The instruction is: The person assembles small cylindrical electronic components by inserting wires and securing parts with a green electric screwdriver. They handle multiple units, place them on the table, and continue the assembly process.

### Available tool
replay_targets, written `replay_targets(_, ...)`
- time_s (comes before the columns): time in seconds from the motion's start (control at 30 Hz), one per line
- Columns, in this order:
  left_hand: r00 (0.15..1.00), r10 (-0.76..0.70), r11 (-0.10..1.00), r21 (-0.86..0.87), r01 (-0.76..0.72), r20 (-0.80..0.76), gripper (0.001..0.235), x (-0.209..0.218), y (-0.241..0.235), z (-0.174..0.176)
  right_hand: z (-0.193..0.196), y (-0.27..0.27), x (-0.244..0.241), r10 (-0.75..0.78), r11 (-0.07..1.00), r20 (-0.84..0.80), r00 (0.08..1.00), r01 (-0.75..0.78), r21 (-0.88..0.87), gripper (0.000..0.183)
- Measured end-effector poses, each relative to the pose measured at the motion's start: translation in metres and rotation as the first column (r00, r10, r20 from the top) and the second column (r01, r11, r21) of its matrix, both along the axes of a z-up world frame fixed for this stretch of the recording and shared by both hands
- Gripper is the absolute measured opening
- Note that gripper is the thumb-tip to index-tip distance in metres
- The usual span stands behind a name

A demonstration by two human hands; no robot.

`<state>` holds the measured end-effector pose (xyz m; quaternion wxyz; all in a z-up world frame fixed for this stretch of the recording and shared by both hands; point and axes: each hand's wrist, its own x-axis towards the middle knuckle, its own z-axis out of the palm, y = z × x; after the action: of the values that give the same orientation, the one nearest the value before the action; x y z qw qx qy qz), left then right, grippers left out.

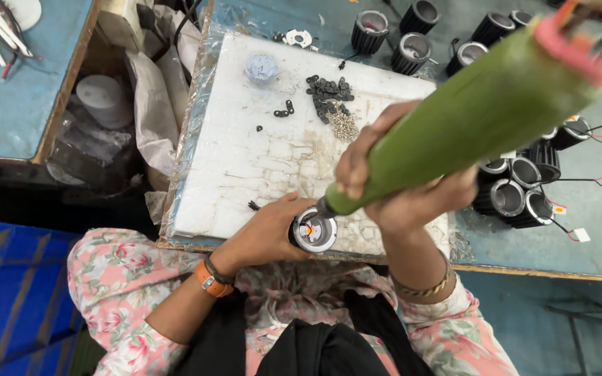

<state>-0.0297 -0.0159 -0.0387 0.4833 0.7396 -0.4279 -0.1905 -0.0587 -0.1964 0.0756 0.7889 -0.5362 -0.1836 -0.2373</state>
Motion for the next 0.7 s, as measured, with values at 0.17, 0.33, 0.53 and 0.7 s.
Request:
replay_targets(0.17, 0.986, 0.039, 0.996, -0.089, -0.025, 0.162, 0.069, -0.008, 0.002, -0.007, 0.026, -0.046, -0.02, -0.05, 0.999, 0.12, 0.992, 0.05, 0.008, 0.079)
replay_targets(0.33, 0.976, 0.061, 0.991, -0.127, -0.035, 0.21, 0.074, -0.015, 0.006, -0.011, 0.026, -0.08, -0.022, -0.142, 0.984, 0.091, 0.986, 0.151, -0.096, 0.08)
replay_targets(0.53, 0.976, 0.064, 0.992, -0.119, -0.04, 0.208, 0.069, -0.018, 0.007, -0.013, 0.002, -0.081, -0.02, -0.224, 0.966, 0.097, 0.97, 0.234, -0.107, 0.077)
replay_targets(0.7, 0.97, 0.088, 0.989, -0.139, -0.057, 0.227, 0.069, -0.021, 0.008, -0.011, -0.004, -0.088, -0.019, -0.294, 0.953, 0.077, 0.953, 0.299, -0.059, 0.074)
